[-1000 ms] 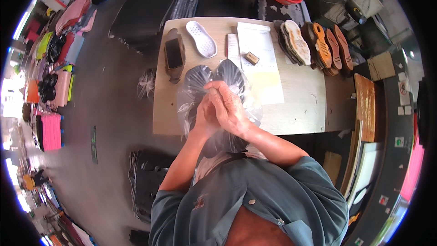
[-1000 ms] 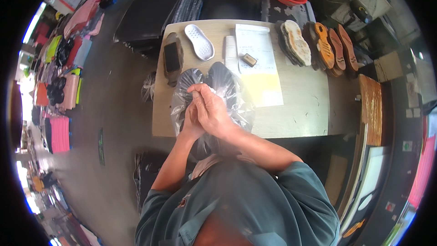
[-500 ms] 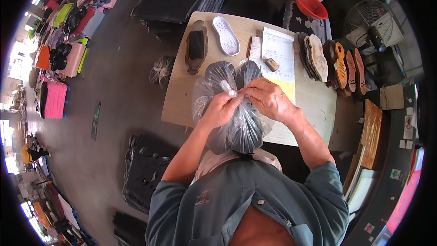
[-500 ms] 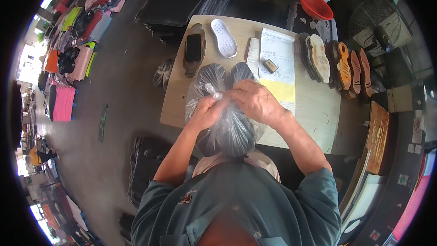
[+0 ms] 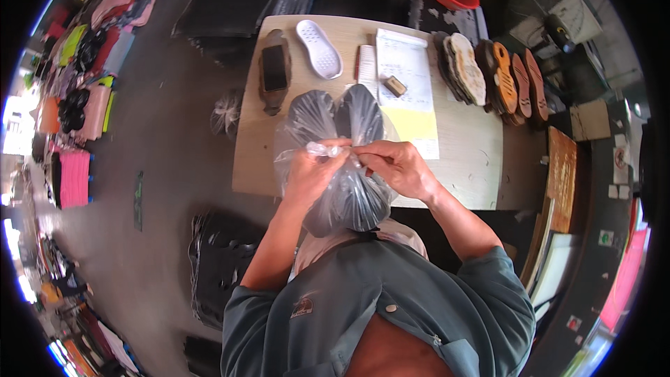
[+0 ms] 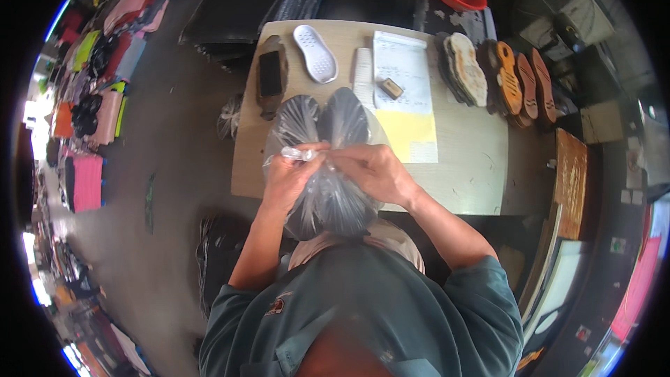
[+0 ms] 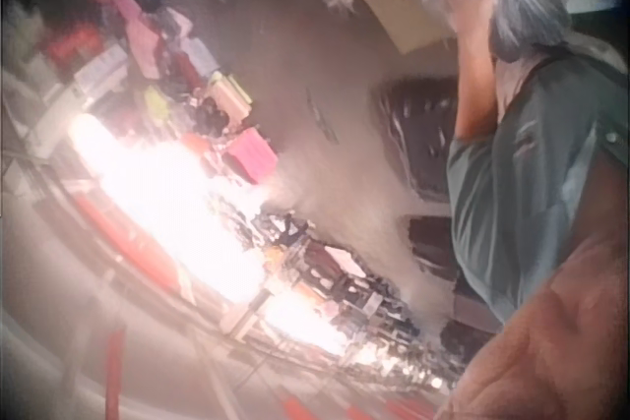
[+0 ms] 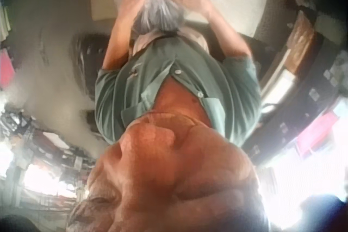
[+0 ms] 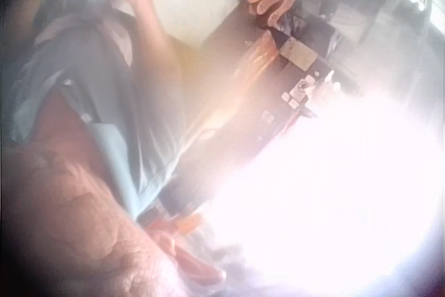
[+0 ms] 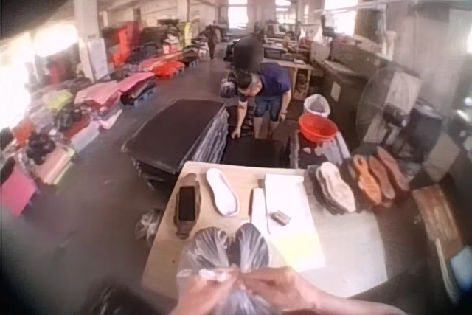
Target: The person packs black footwear parts into a plastic bag, ties it, and places it on the floor. Then they use a heat press machine to press white and black insoles, repeatedly loading, pressing, and removing them.
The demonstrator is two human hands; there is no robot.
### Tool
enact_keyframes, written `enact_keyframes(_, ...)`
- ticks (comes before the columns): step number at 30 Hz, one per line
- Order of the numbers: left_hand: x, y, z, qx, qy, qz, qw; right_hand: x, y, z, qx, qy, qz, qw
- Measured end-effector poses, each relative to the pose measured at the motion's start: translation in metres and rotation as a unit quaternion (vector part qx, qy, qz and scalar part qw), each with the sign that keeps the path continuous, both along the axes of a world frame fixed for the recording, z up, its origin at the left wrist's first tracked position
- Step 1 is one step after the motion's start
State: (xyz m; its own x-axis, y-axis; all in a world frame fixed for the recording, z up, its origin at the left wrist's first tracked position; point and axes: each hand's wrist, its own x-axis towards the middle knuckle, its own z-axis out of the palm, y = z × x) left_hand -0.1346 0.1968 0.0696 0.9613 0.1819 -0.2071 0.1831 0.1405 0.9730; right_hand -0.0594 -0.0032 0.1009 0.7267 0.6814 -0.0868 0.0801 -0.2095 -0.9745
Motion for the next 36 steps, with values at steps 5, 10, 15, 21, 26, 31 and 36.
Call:
enact_keyframes(5, -0.002, 0.006, 0.002, -0.029, 0.020, -0.021, 0.999, 0.011, 0.010, -0.006, -0.026, -0.112, 0.003, 0.993)
enact_keyframes(10, -0.002, 0.006, 0.009, 0.134, -0.067, -0.038, 0.988, 0.018, 0.017, -0.013, 0.019, -0.231, 0.023, 0.973)
enact_keyframes(15, -0.002, 0.009, 0.021, 0.371, -0.201, -0.051, 0.905, 0.019, 0.015, -0.020, -0.007, -0.196, 0.048, 0.979)
enact_keyframes(21, -0.002, 0.003, 0.014, 0.396, -0.256, -0.029, 0.881, 0.022, 0.018, -0.034, 0.012, -0.234, 0.030, 0.972)
enact_keyframes(26, -0.007, -0.008, 0.000, 0.400, -0.266, 0.028, 0.877, 0.019, 0.022, -0.040, 0.012, -0.265, -0.001, 0.964)
enact_keyframes(31, -0.012, -0.010, -0.006, 0.391, -0.237, 0.026, 0.889, 0.015, 0.026, -0.041, -0.013, -0.258, -0.036, 0.966)
enact_keyframes(36, -0.003, -0.003, -0.013, 0.332, -0.202, 0.019, 0.921, 0.015, 0.029, -0.044, -0.004, -0.118, -0.058, 0.991)
